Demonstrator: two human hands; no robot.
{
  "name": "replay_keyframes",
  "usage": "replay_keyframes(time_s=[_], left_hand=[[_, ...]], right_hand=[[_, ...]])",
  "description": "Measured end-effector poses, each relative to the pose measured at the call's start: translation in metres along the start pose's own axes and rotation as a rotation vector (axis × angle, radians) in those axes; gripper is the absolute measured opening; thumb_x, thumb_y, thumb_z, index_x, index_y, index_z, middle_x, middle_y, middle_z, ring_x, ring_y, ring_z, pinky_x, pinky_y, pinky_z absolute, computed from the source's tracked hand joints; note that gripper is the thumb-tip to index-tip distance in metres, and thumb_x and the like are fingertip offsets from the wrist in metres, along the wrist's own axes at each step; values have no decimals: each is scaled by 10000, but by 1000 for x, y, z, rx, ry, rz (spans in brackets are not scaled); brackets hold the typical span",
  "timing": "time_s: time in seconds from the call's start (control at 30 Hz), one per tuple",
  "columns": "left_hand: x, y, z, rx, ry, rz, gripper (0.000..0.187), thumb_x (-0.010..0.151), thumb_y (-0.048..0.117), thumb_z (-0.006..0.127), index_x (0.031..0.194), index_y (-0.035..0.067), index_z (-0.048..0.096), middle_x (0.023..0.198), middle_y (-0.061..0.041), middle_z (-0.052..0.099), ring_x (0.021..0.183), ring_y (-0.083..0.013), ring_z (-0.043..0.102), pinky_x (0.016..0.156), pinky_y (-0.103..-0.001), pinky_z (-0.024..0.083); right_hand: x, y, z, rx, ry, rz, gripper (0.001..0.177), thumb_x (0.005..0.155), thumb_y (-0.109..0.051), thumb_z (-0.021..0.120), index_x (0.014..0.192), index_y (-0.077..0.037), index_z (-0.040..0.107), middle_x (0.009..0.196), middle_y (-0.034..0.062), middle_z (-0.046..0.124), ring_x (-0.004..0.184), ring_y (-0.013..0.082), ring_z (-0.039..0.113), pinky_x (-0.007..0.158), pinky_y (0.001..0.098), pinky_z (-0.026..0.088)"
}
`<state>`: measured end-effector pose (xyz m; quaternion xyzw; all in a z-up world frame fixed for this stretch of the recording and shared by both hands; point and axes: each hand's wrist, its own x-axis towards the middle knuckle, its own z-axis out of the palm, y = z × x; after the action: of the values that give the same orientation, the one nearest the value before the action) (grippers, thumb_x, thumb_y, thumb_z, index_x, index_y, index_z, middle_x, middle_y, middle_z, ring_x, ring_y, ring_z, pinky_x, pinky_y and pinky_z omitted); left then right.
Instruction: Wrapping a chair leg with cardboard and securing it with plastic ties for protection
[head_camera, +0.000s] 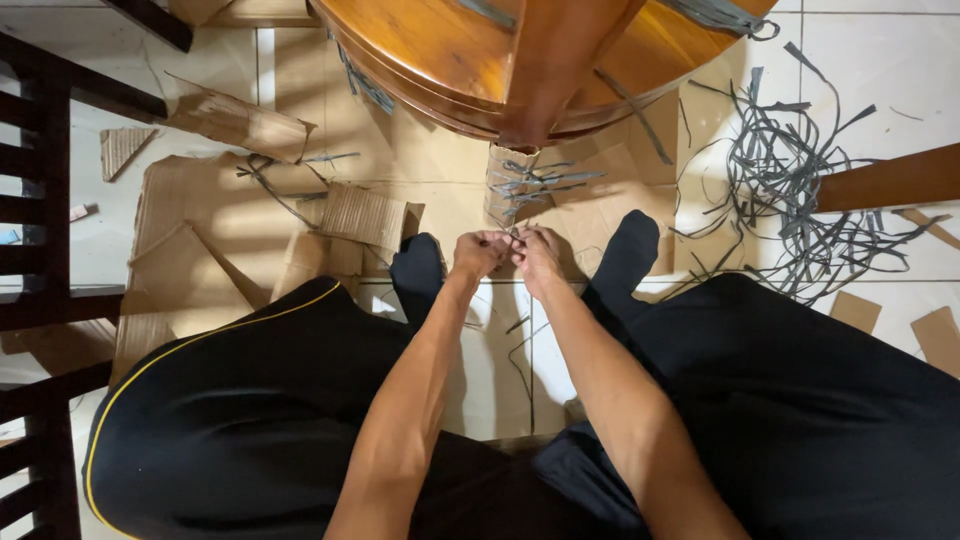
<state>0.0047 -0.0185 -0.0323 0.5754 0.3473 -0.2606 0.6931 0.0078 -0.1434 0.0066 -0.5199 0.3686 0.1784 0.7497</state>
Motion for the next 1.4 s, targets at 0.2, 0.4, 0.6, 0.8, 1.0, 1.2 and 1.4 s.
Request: replay_keyframes(time_s=[0.2,0.4,0.6,0.8,1.0,1.2,1.4], left_hand=[[-18,26,4,663,169,194,166,879,302,726,1017,226,778,959,-34,782,1045,-289,731,944,-431,581],[-50,61,-2,751,214,270,123,911,227,679,988,140,718,956,-96,775,1053,-337,726,946,-457,579],[-39,59,-3,771,218,209,144,930,295,637,994,192,713,1001,-52,768,1082,-325,715,967,-472,569],[-71,71,3,765,221,225,72,942,224,640,978,222,702,1036,-50,750,1117,-340,694,1004,-482,540],[-71,71,11,809,244,194,91,969,250,604,985,198,677,1050,-36,728,1112,-304,699,988,-459,556],[-72,66,12,772,257,175,78,973,244,610,984,233,686,1046,-6,732,1114,-291,699,976,-448,557],[-72,67,15,825,328,260,92,959,274,633,970,200,687,1031,-72,699,1079,-324,694,952,-459,566]], right_hand=[[8,-12,12,8,122,-197,159,961,-30,559,1082,-132,548,917,41,566,649,104,588,461,176,418],[46,-22,14,-101,66,-266,81,977,-6,506,1033,-64,516,859,22,502,608,61,526,429,163,403],[149,18,-14,-629,254,-144,182,700,-197,619,545,-200,713,483,30,614,526,212,665,543,400,537],[84,-22,-19,-457,54,-300,178,947,-43,549,922,13,716,710,81,659,548,100,625,477,213,549],[67,-16,-25,-951,190,-532,361,934,-248,589,1255,-83,596,1070,287,712,1102,457,667,965,583,542],[4,-34,-12,-1125,2,-715,274,989,-285,645,1149,-66,680,1111,189,726,1115,394,669,941,529,550],[23,-25,-15,-1108,29,-602,171,997,-320,638,1049,-183,726,1085,118,762,1092,356,699,918,475,570]])
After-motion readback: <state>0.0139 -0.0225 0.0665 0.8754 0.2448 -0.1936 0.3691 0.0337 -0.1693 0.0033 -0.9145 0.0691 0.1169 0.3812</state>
